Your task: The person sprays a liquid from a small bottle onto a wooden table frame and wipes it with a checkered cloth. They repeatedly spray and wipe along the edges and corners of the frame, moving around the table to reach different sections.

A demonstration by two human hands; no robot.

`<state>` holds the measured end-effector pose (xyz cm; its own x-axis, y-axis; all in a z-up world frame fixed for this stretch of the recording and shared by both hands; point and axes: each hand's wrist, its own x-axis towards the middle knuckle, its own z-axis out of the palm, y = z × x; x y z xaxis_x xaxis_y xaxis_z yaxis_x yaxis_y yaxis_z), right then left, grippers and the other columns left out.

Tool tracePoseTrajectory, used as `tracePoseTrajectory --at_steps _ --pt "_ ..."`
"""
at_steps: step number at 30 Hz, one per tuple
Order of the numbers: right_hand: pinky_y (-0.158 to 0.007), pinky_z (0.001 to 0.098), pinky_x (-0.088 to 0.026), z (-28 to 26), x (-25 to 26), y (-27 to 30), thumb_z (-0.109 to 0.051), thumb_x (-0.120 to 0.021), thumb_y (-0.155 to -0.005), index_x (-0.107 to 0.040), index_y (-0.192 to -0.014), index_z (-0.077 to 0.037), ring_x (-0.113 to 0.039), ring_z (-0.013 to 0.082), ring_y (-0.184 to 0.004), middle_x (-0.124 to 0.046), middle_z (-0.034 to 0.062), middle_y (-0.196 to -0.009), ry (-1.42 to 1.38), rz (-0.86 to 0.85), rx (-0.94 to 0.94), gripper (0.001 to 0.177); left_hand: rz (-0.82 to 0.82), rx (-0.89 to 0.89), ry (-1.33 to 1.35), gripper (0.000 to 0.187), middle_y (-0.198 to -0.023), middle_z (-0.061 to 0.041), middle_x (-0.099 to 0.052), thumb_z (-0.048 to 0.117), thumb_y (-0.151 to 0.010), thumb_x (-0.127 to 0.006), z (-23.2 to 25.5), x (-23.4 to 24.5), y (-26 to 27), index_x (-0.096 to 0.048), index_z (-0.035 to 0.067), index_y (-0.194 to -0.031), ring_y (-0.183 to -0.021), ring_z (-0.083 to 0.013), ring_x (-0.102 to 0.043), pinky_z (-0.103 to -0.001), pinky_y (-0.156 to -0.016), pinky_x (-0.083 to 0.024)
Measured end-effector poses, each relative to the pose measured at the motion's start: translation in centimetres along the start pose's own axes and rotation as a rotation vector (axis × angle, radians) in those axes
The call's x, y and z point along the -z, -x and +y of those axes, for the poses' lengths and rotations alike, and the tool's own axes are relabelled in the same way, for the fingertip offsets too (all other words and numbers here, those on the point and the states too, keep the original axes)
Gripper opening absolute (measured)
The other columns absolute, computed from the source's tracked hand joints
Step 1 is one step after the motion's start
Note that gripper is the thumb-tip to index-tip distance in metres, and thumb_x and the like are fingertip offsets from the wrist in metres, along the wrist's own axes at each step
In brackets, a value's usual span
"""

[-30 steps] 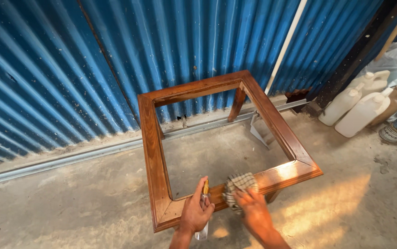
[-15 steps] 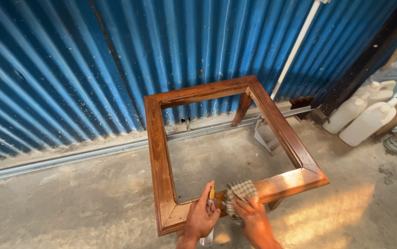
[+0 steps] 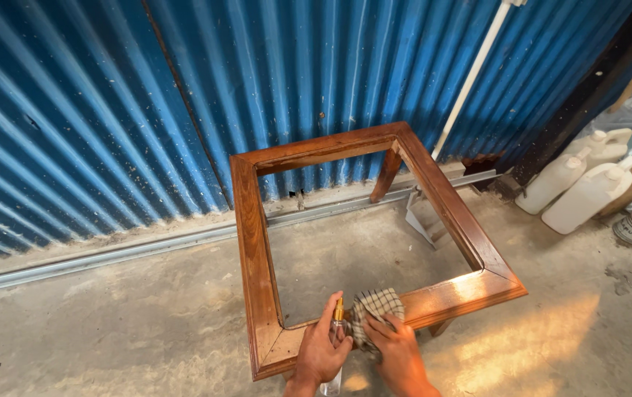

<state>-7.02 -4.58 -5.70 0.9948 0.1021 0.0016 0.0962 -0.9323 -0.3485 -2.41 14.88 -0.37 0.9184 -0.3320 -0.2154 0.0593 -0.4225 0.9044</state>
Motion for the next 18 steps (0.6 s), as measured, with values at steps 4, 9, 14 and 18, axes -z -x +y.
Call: tracePoseTrajectory --at_steps 4,9,14,18 --pt "-0.111 0.0425 -0.036 1.2 1.2 -0.5 -0.003 -0.085 -0.063 -0.061 -0.141 -0.019 -0.041 0.0252 -0.138 -0.055 -0.0038 -0.149 0.053 0.005 -0.175 0.083 -0.004 -0.009 0.001 0.091 -0.071 -0.004 -0.062 0.011 -0.083 -0.067 -0.3 0.0 -0.1 -0.028 0.039 -0.16 -0.066 -0.0149 -0.062 -0.034 -0.072 -0.054" --pt "-0.107 0.0311 -0.053 1.3 -2.9 -2.1 0.007 -0.073 -0.074 -0.068 -0.13 -0.01 -0.05 0.0261 -0.138 -0.046 0.0121 -0.154 -0.324 0.304 -0.295 0.059 0.004 -0.009 -0.003 0.09 -0.071 -0.003 -0.063 0.011 -0.083 -0.066 -0.5 -0.3 -0.2 -0.028 0.038 -0.16 -0.065 -0.0137 -0.064 -0.033 -0.07 -0.055" --pt "-0.11 0.0411 -0.039 0.1 -3.7 -0.5 0.004 -0.079 -0.062 -0.07 -0.131 -0.014 -0.047 0.0282 -0.135 -0.064 -0.0011 -0.142 -0.059 0.18 0.009 0.072 0.018 -0.021 0.003 0.09 -0.07 -0.004 -0.063 0.01 -0.082 -0.066 -0.4 -0.1 0.0 -0.03 0.037 -0.159 -0.063 -0.0143 -0.064 -0.032 -0.069 -0.055" --pt "-0.109 0.0453 -0.034 1.3 -1.0 0.0 -0.001 -0.084 -0.057 -0.071 -0.13 -0.015 -0.043 0.0314 -0.14 -0.062 0.0024 -0.143 -0.035 0.123 -0.046 0.076 0.027 -0.038 0.02 0.09 -0.072 -0.003 -0.064 0.01 -0.082 -0.068 -0.6 -0.3 -0.2 -0.03 0.037 -0.159 -0.066 -0.0137 -0.065 -0.032 -0.07 -0.055"
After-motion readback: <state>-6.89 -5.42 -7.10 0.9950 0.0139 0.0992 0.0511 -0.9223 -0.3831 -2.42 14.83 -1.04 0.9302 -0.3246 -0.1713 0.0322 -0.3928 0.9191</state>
